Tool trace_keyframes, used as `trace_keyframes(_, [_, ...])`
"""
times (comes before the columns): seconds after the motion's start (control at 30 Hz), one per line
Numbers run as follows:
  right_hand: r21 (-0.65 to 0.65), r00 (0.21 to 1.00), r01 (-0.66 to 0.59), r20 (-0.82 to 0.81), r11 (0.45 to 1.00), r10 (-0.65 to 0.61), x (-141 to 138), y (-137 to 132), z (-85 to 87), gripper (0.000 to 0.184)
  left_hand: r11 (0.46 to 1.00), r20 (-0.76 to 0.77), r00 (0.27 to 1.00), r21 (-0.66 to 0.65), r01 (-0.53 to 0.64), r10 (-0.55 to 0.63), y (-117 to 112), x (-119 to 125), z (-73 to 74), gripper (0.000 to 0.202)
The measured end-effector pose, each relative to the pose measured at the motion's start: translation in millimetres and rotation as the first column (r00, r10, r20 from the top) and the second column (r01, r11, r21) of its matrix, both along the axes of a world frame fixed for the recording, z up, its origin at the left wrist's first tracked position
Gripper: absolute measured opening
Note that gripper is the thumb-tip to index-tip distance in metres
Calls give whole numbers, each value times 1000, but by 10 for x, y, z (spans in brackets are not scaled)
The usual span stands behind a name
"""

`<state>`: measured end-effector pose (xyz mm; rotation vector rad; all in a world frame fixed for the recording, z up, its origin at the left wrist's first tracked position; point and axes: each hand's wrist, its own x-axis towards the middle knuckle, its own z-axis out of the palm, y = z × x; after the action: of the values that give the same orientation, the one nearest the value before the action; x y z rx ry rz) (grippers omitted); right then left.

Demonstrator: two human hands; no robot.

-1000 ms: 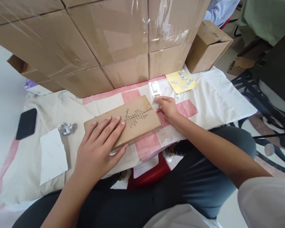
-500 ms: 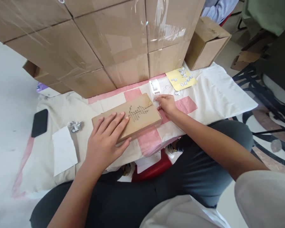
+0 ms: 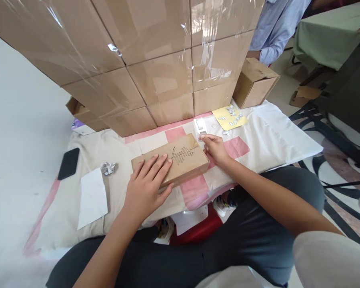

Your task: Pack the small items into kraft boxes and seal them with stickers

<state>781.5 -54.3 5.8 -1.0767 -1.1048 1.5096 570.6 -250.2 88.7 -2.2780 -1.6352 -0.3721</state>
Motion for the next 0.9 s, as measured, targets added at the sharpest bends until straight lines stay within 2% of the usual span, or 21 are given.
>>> trace_keyframes(0.1, [139, 998, -16, 59, 990, 8, 43, -126, 187, 35, 1000, 9, 1000, 26, -4, 4, -9, 1, -3, 61])
trace_keyframes(0.2, [368, 984, -44, 177, 929, -24, 74, -305, 422, 33, 997, 19, 1000, 81, -3, 1, -14, 1, -16, 57])
trace_keyframes(0.3, [549, 969, -50, 229, 834, -92, 102, -488, 655, 29, 992, 22, 999, 121, 21, -24, -9, 4, -32, 54])
trace_keyframes(0.4, [716, 966, -59, 217, 695, -141, 151, -672, 850, 20, 986, 49, 997, 163, 43, -51, -6, 20, -45, 51])
trace_keyframes(0.47, [792, 965, -77, 212, 606, -154, 189, -814, 953, 15, 973, 110, 991, 225, 54, -81, -23, 54, -44, 51])
trace_keyframes(0.53, [819, 964, -119, 230, 562, -132, 220, -968, 1030, 14, 956, 232, 964, 288, 58, -129, -66, 118, -26, 49])
trace_keyframes(0.6, [809, 964, -172, 255, 562, -72, 232, -1116, 1078, 13, 947, 405, 896, 318, 52, -185, -131, 208, 12, 45])
trace_keyframes(0.7, [777, 964, -244, 257, 580, 61, 217, -1288, 1102, 11, 950, 622, 747, 309, 43, -236, -238, 340, 82, 35])
trace_keyframes(0.8, [732, 939, -344, 267, 588, 216, 192, -1390, 1082, 11, 962, 719, 652, 266, 62, -240, -311, 399, 102, 31])
trace_keyframes(0.9, [671, 901, -433, 314, 602, 299, 188, -1444, 1033, 12, 975, 781, 585, 206, 89, -218, -334, 388, 58, 33])
